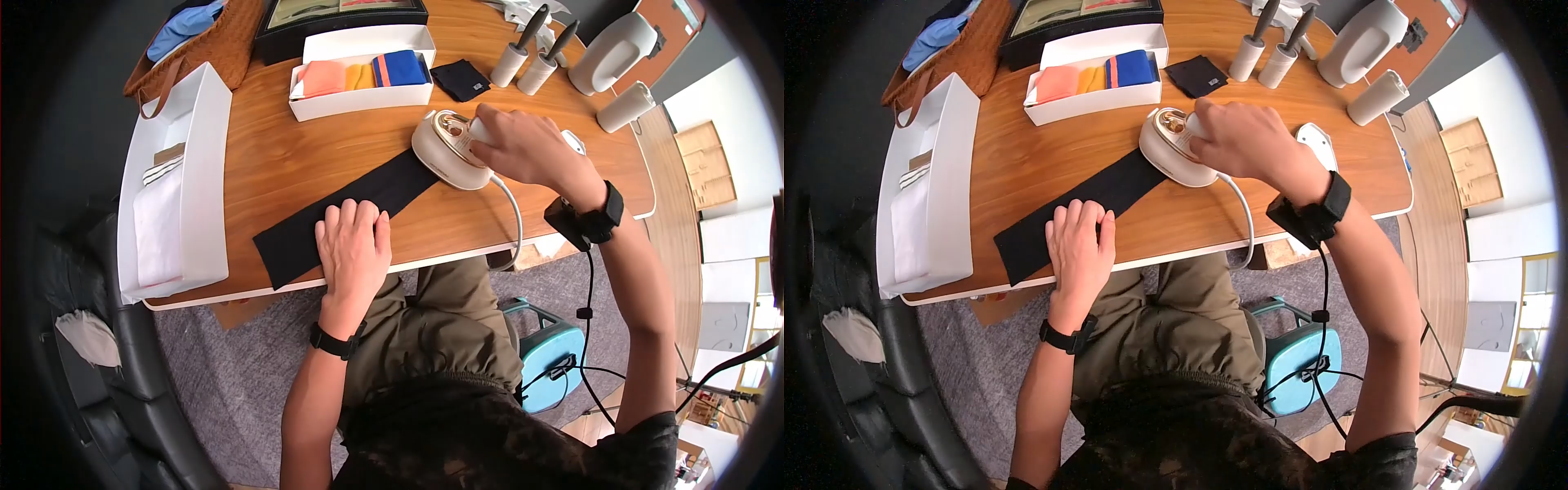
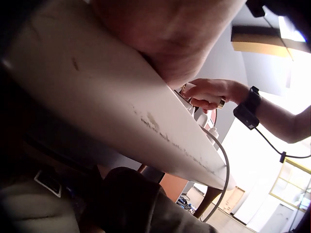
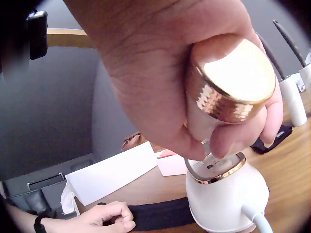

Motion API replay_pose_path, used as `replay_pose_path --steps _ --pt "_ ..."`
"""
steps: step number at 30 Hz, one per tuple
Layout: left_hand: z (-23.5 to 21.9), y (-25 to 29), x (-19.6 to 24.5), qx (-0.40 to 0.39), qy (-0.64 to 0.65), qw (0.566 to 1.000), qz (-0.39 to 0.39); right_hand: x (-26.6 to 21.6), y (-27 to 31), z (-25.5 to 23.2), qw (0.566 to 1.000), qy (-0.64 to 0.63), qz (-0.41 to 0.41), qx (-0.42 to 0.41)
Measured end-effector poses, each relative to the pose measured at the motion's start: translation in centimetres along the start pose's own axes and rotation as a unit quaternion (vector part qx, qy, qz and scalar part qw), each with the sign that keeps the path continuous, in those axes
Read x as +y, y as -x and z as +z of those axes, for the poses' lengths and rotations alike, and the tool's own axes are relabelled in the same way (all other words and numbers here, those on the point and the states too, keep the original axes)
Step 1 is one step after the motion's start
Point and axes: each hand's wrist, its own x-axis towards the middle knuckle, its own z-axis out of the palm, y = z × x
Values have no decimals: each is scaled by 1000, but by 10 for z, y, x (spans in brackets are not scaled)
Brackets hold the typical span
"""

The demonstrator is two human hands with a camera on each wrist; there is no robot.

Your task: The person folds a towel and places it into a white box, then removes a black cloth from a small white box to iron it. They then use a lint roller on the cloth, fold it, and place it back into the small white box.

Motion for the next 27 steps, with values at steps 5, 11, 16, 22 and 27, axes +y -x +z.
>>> replay_pose_path --steps 5,11,16,22,27 --pt "-1 0 1 -5 3 1000 -7 -8 2 -2 1000 4 0 -28" --pt "0 0 0 9 18 1000 -12 -7 11 -4 1000 -2 -4 -30" --pt "-4 0 2 -30 -31 999 0 -7 -1 -5 1000 -14 -9 -6" --pt "0 0 1 -23 -31 999 5 -4 -4 -3 1000 -13 0 -18" --pt "-2 0 1 -27 -36 999 4 6 3 -3 1000 -23 -7 -6"
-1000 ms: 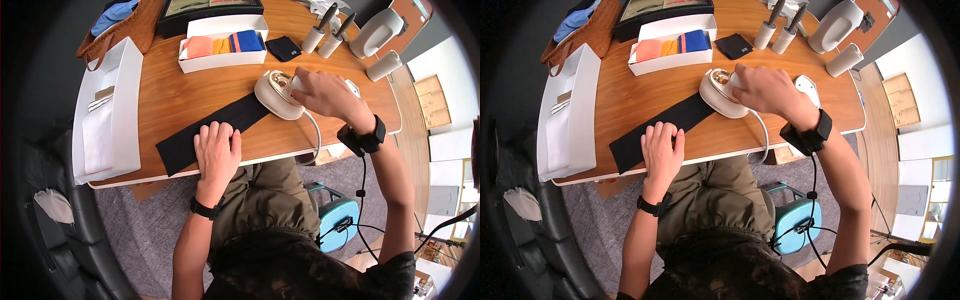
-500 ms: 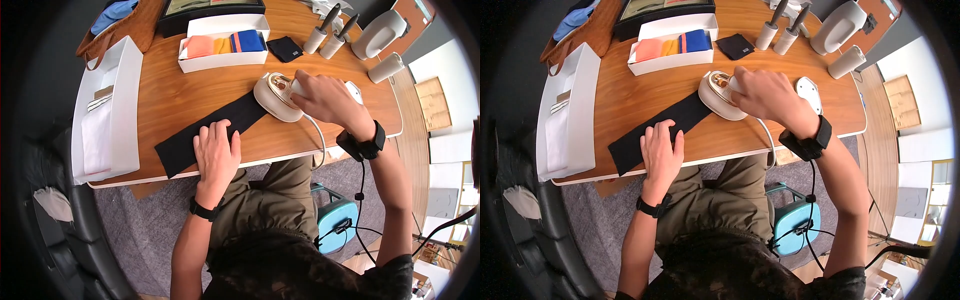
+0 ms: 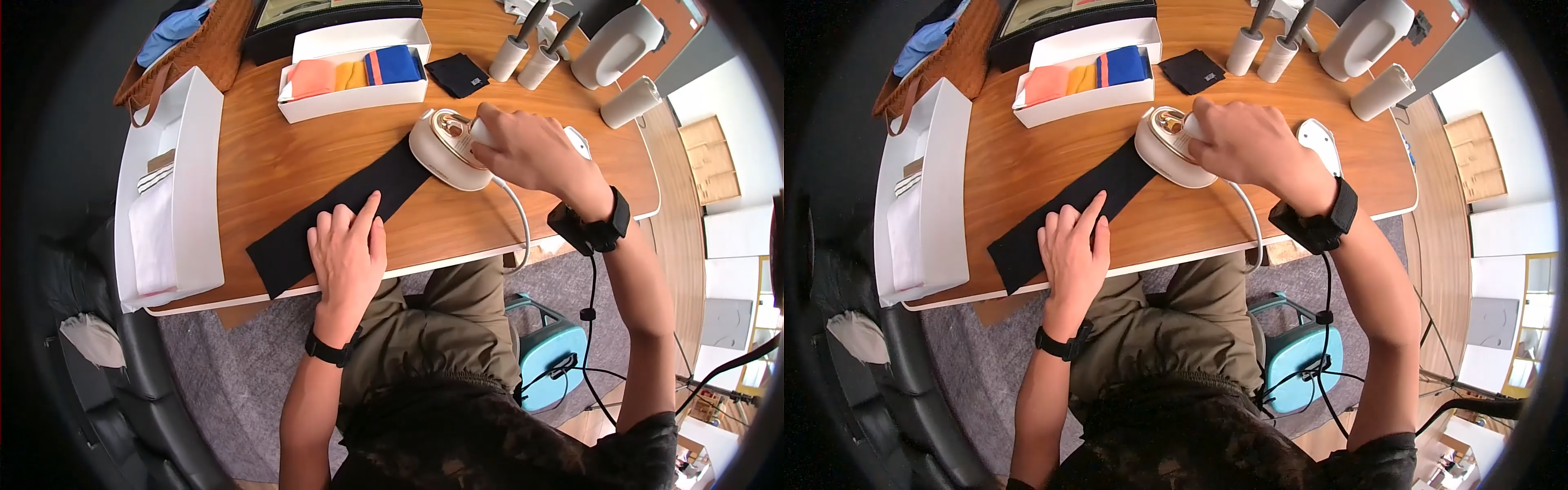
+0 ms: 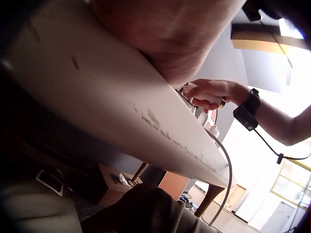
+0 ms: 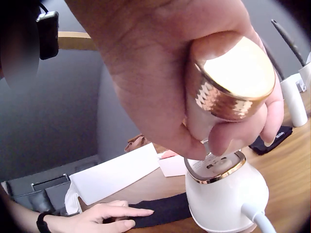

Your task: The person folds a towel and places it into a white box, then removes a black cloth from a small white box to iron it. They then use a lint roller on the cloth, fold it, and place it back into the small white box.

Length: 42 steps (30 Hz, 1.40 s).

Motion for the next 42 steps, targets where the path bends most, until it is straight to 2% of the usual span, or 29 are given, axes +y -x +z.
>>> replay_pose_path --steps 18,25,35,39,42 --pt "0 -1 1 11 3 1000 6 9 -11 4 1000 28 12 5" --pt "1 0 0 12 3 1000 7 -4 -3 1 999 26 -1 20" --pt "-1 0 0 9 12 1000 5 -39 7 3 997 22 -66 39" --pt "-1 0 -1 8 12 1000 8 -42 -2 3 998 25 -53 8" --pt "-3 0 0 6 13 1000 7 -38 -5 6 998 25 -51 17"
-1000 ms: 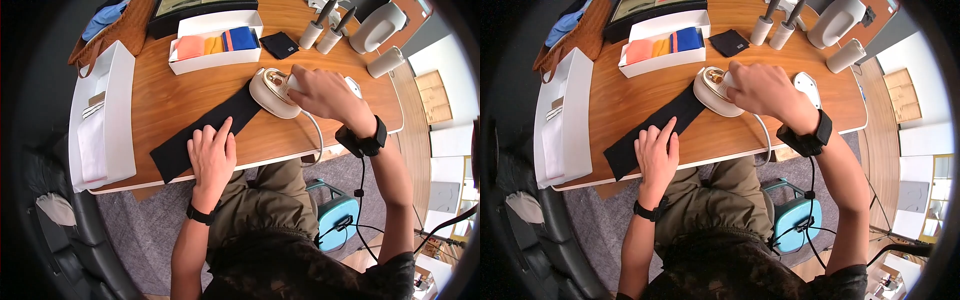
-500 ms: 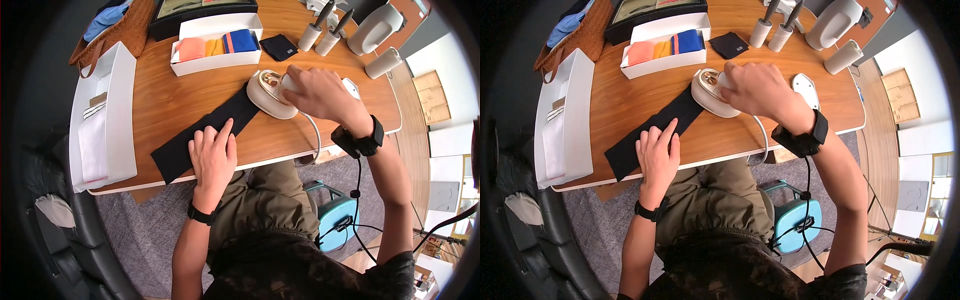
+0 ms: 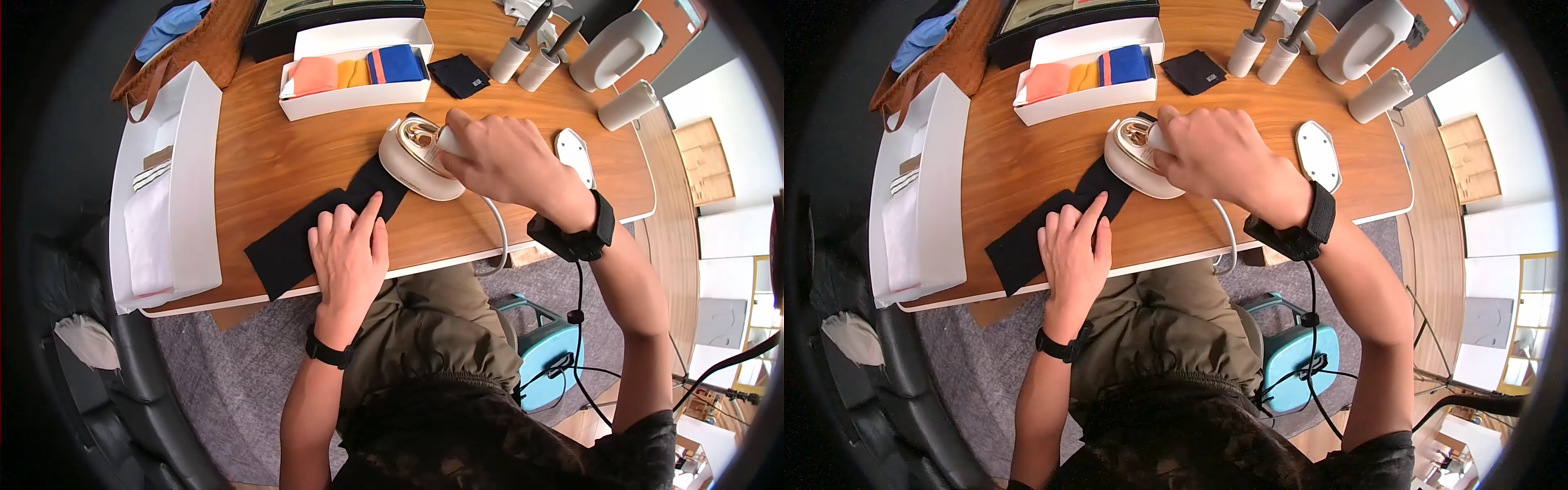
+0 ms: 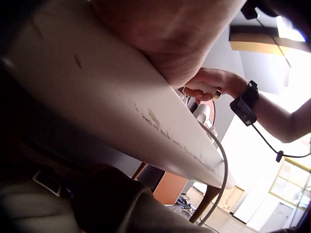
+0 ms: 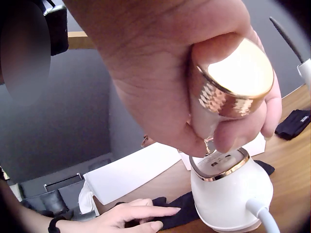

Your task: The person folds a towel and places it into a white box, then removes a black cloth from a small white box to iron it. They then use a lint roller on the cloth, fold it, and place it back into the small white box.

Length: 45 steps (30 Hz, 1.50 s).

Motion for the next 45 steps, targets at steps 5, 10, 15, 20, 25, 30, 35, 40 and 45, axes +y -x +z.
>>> replay_pose_path --steps 5,10,15,20,25,30,35,40,45 --pt "0 0 0 1 -8 1000 3 10 -7 1 1000 5 30 -3" --pt "0 1 0 -3 -2 1000 8 17 -9 1 999 0 33 14" --pt "1 1 -1 6 7 1000 7 14 -5 -4 998 2 53 -29" --pt "2 0 0 12 4 1000 5 26 -11 -1 997 -6 77 -27" --pt "2 1 -1 14 4 1000 1 23 -7 0 998 5 56 -28" --pt "4 2 -2 21 -2 1000 6 23 -6 -13 992 -23 98 -71" --pt "2 1 -1 17 1 1000 2 26 -4 -2 997 1 67 -41" --pt "3 2 -1 25 -2 1000 5 25 -3 -12 995 -21 84 -55" --pt "3 2 -1 21 -2 1000 5 29 -5 1 996 9 81 -42"
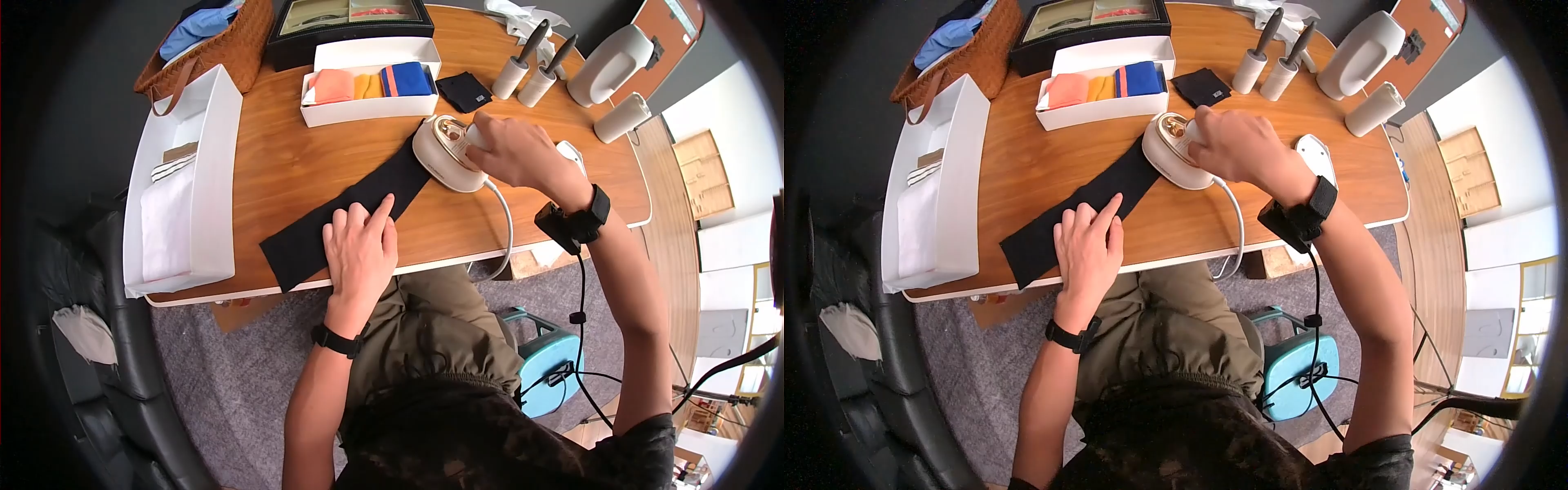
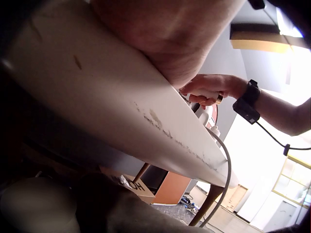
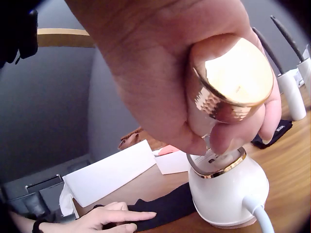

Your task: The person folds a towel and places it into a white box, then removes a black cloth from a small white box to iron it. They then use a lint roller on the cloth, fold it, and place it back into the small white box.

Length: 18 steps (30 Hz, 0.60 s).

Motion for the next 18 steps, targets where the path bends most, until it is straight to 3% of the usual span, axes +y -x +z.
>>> replay_pose_path --steps 4,6,7,9,13,15,18 --pt "0 1 0 4 -4 1000 4 -6 4 -13 1000 -23 -3 -18" --pt "1 1 0 7 -2 1000 5 -14 7 -33 990 -91 58 -95" --pt "1 0 0 10 -1 1000 4 -9 5 -25 990 -91 58 -93" --pt "1 0 0 10 1 1000 5 3 0 0 1000 -9 -19 8" --pt "-1 1 1 8 -1 1000 5 -1 3 -8 1000 -20 -12 1" --pt "0 1 1 7 0 1000 4 -6 3 -20 996 -51 47 -58" --pt "0 1 1 7 4 1000 4 4 -2 -9 1000 -15 19 -19"
